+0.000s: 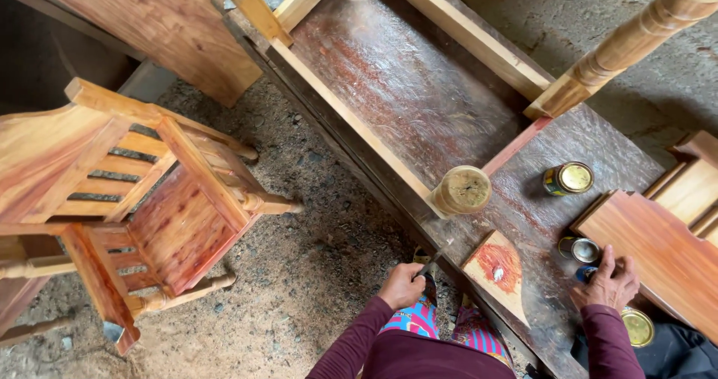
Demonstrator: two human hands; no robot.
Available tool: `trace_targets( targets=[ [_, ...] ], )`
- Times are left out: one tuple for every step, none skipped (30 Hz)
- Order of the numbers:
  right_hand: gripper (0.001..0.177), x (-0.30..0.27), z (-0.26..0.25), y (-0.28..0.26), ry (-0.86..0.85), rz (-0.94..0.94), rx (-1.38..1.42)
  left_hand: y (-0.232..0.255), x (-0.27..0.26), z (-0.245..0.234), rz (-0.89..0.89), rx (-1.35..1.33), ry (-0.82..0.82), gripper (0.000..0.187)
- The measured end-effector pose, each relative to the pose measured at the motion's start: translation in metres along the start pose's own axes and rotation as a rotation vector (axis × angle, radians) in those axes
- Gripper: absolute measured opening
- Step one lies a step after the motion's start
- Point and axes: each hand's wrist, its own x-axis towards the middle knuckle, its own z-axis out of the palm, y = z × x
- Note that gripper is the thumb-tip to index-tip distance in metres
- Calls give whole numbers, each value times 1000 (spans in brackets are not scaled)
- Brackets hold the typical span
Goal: The person opens several small paint cans and uses a metal tool to scoop and mix different colored paints on a small wooden board. They repeatedly dip the tool into the cans and blend the contents on the board.
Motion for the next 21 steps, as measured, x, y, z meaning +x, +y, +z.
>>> trace_targets(
  targets=[
    [131, 0, -1, 5, 9, -6, 17, 4, 0, -2, -69, -39, -25, 21],
    [131, 0, -9, 3, 16, 11, 13, -4, 3, -1, -64, -31, -41, 21],
    [134, 1, -17, 1, 18, 18, -49, -12, 7, 0, 1, -93, -14, 19],
    [138, 0, -25, 0, 17, 27, -112, -21, 9, 2, 62, -157, 11, 18],
    [138, 6, -30, -8, 20, 46, -118, -18, 8, -1, 63, -151, -9, 18],
    [129, 7, -38, -12, 59, 22, -151, -15, 5, -2, 4, -195, -16, 19],
    [121, 8, -44, -15, 98, -2, -185, -12, 2, -2, -56, -238, -24, 20],
    [121, 15, -53, -24, 97, 32, -200, -15, 4, -1, -60, -227, -59, 20],
    [99, 24, -61, -30, 210, -47, -111, -18, 6, 0, -88, -222, -45, 22],
    [79, 28, -70, -35, 323, -122, -28, -21, 6, 2, -120, -213, -37, 26],
    [79, 41, -74, -40, 320, -84, -49, -25, 6, 3, -127, -200, -78, 26],
    [74, 52, -77, -43, 319, -135, 19, -30, 5, 4, -84, -184, -62, 26],
    [70, 64, -80, -44, 319, -186, 88, -35, 4, 5, -40, -170, -46, 26],
    [70, 76, -75, -46, 324, -153, 74, -34, 4, 6, -41, -157, -80, 26],
    [72, 89, -70, -47, 293, -190, 93, -34, 3, 5, -49, -163, -71, 28],
    [74, 107, -62, -52, 260, -240, 122, -33, 2, 3, -56, -171, -48, 29],
    [74, 114, -57, -56, 264, -220, 115, -30, 0, 2, -56, -162, -67, 29],
    [79, 125, -49, -63, 249, -250, 98, -27, -2, 0, -93, -181, -62, 31],
    [84, 136, -42, -72, 235, -280, 81, -24, -5, -3, -130, -200, -57, 33],
    [84, 143, -39, -80, 234, -278, 84, -25, -7, -3, -131, -197, -56, 33],
    [88, 149, -36, -89, 175, -248, 133, -26, -10, -5, -159, -207, -46, 34]
  ],
)
